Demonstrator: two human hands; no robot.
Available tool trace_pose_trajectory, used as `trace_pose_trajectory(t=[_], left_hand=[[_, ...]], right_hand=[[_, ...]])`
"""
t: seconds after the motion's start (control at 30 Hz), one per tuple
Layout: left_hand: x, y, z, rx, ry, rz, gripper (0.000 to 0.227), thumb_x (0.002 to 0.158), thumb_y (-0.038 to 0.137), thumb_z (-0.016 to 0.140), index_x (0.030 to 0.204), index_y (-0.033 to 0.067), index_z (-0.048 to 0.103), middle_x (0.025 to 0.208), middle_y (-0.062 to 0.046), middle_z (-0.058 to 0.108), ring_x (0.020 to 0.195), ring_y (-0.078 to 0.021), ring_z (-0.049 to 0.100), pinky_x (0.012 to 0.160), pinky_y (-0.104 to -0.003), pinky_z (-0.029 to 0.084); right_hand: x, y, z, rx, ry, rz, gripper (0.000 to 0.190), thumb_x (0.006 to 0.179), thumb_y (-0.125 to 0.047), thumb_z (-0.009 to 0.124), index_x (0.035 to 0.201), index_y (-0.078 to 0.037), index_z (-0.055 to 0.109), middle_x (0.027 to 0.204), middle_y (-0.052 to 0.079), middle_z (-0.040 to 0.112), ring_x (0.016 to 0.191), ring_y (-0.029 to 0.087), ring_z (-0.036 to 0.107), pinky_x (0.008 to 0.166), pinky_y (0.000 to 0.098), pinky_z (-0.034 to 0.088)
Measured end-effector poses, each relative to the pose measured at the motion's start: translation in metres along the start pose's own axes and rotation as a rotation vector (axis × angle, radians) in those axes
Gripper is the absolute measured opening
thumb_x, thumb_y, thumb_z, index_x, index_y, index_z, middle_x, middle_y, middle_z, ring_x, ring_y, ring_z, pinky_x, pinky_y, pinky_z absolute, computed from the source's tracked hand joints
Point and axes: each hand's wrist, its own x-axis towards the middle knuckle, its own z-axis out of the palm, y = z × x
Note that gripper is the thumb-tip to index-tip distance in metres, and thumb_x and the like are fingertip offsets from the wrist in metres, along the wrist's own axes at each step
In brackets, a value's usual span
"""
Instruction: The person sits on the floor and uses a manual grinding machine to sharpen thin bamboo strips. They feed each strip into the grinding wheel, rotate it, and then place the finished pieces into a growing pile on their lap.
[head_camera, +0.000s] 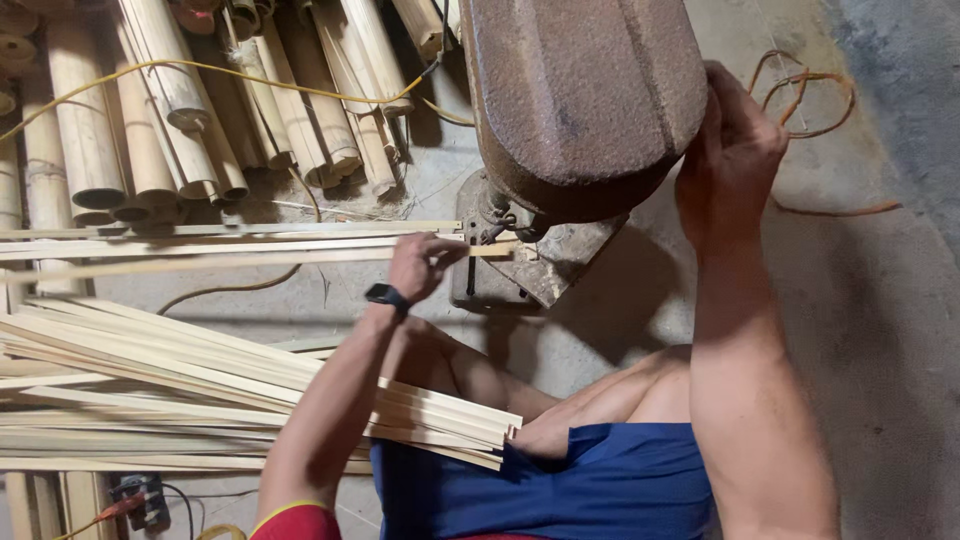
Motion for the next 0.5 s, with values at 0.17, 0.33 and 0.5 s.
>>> trace_pose_trajectory(t=[0.17,0.33,0.5], left_hand=[[-0.013,-0.020,-0.052,0.621,0.486,0.383,0.033,0.072,0.031,0.077,0.105,0.0303,0.078,0.103,-0.011,0.076,0.087,-0.0296,0.069,0.074,-0.043,0.054],[-0.058,0.030,-0.051,-0.071,-0.698,0.054,0.037,0.083,0.034,0.087,0.113,0.0179,0.075,0.110,-0.015,0.076,0.095,-0.0293,0.072,0.082,-0.039,0.056],[-0.092,0.061,-0.063,0.039,-0.875,0.169,0.024,0.079,0.031,0.082,0.101,0.0203,0.084,0.095,-0.005,0.080,0.082,-0.0225,0.073,0.076,-0.034,0.055]], right_hand=[[-0.001,0.004,-0.002,-0.023,-0.002,0.032,0.036,0.124,-0.032,0.057,0.135,-0.001,0.071,0.114,0.008,0.076,0.104,0.013,0.070,0.090,0.0325,0.057],[-0.009,0.006,-0.008,-0.009,-0.018,-0.008,0.034,0.124,-0.029,0.056,0.135,0.000,0.069,0.110,0.008,0.076,0.098,0.011,0.070,0.084,0.0303,0.057],[-0.014,0.001,-0.007,0.063,-0.033,-0.011,0.031,0.124,-0.025,0.057,0.134,0.001,0.069,0.111,0.008,0.075,0.100,0.011,0.070,0.087,0.0285,0.057]])
